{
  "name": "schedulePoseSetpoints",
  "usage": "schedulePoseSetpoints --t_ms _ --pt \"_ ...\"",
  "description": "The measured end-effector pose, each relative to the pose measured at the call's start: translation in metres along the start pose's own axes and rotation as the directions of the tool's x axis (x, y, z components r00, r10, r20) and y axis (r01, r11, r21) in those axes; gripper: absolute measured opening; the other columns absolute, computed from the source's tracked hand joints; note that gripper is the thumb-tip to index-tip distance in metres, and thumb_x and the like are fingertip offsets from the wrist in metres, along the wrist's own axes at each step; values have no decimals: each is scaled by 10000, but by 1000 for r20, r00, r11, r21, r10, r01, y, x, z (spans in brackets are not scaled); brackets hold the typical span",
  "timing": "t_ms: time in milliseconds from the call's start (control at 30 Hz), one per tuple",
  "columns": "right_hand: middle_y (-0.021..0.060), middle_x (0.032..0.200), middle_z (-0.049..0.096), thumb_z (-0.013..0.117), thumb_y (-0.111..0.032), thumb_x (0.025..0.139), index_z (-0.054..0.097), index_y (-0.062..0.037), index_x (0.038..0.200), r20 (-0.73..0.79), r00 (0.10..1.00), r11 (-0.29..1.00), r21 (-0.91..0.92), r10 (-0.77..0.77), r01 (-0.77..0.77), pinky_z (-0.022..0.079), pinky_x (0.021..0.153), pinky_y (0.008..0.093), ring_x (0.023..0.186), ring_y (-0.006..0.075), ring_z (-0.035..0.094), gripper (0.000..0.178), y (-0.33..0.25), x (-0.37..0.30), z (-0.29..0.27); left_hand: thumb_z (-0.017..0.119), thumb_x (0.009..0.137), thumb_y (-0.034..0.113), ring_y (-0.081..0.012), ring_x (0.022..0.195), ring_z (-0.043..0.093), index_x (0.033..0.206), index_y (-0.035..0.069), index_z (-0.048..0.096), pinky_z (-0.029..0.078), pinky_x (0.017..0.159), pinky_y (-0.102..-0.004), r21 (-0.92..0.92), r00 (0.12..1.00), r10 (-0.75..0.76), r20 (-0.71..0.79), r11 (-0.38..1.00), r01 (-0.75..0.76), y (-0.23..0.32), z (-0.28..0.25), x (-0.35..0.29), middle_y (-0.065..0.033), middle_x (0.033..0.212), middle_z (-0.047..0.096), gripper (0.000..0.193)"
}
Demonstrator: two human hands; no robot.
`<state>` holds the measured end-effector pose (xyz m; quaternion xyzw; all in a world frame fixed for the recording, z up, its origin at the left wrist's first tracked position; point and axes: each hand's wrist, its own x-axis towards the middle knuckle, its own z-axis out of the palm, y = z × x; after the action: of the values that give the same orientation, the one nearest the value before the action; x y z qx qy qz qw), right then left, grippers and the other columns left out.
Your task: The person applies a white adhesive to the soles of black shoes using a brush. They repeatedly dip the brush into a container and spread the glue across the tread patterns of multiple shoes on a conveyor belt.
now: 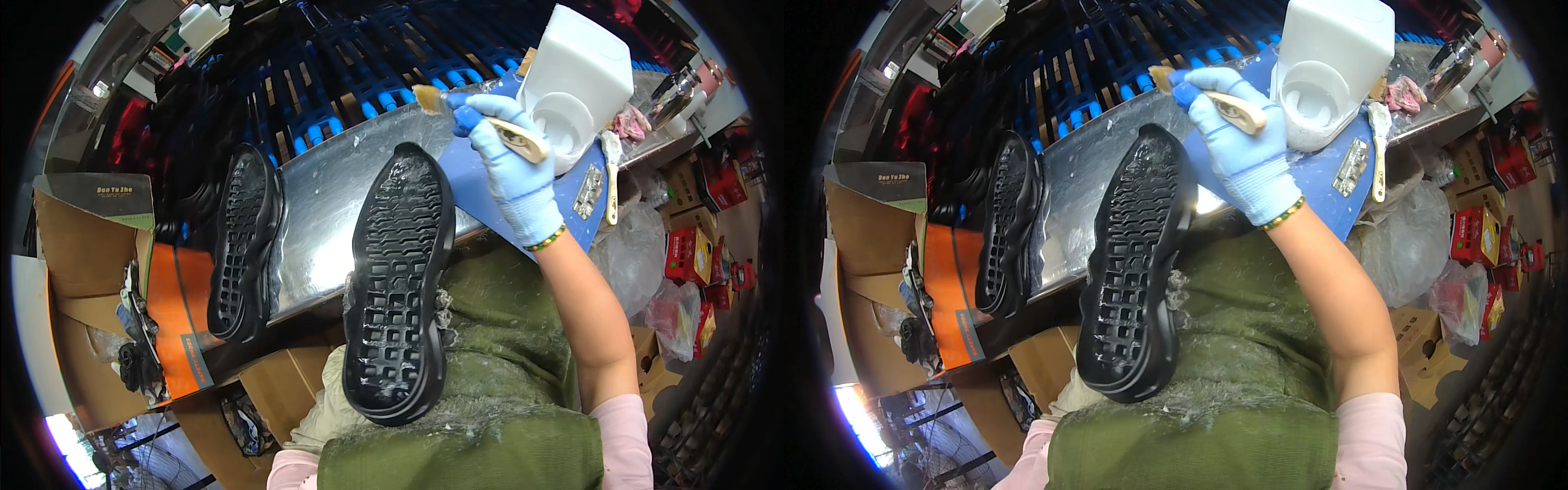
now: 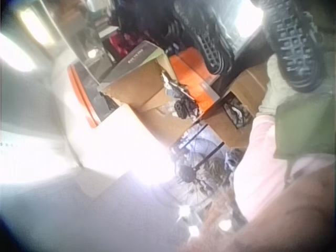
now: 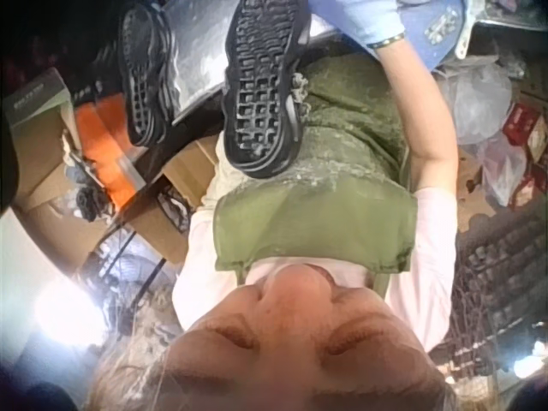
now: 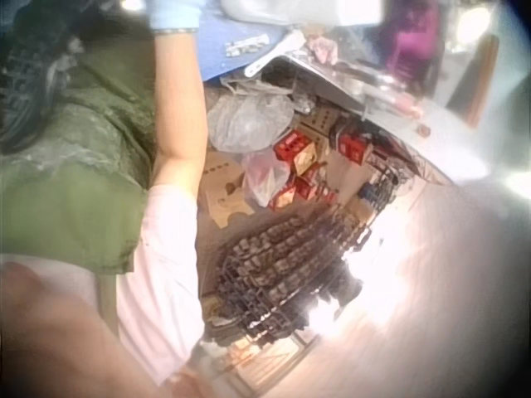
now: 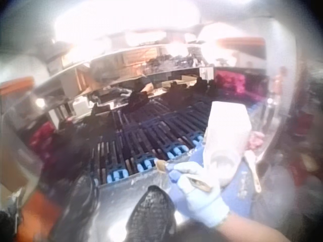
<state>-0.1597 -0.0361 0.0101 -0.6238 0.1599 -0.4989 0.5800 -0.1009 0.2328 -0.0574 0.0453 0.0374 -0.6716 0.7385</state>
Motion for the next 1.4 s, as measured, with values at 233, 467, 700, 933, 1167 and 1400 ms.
schedulePoseSetpoints --t_ms 233,467,700,933,1167,1400 --pt "70 986 682 720 -117 789 729 -214 1094 519 840 410 -739 -160 534 502 818 419 957 312 631 320 -16 -20 26 647 978 448 -438 1204 635 1504 -30 418 579 978 -589 -25 997 74 -29 997 -75 -1 3 -23 -322 1394 544 746" --pt "40 923 593 656 -235 819 705 -217 944 702 680 624 -438 -213 647 460 905 452 1061 272 583 136 -51 -78 69 632 980 475 -439 1191 639 1508 -31 411 583 971 -590 -29 992 127 -17 991 -127 -4 6 -24 -323 1381 551 764" --pt "91 1080 672 820 -191 723 721 -234 988 475 839 741 -456 -265 493 487 970 444 1144 324 596 286 -97 -94 45 618 981 501 -440 1178 643 1512 -33 403 586 964 -591 -84 988 154 16 985 -152 -2 14 -23 -324 1368 558 783" --pt "161 1242 636 774 -3 872 561 -72 1212 40 975 895 -390 -217 215 483 1046 392 1152 272 649 407 -72 -96 -34 603 983 528 -441 1165 647 1515 -35 396 590 958 -593 -102 979 198 46 976 -192 9 19 -22 -325 1355 565 802" --pt "184 1167 696 500 -519 1045 576 29 1330 -138 986 975 -213 -96 65 536 917 385 1014 235 689 623 -71 -103 -59 589 984 555 -443 1151 651 1519 -36 388 593 951 -594 -103 981 196 6 975 -194 7 23 -14 -326 1341 572 822" --pt "134 1028 706 664 -313 1007 654 22 1134 -133 937 945 -8 323 -327 558 742 280 819 201 704 358 -110 -98 -46 574 986 582 -444 1138 656 1523 -38 381 597 944 -595 -192 958 62 -279 974 -119 -14 38 21 -327 1328 578 843"
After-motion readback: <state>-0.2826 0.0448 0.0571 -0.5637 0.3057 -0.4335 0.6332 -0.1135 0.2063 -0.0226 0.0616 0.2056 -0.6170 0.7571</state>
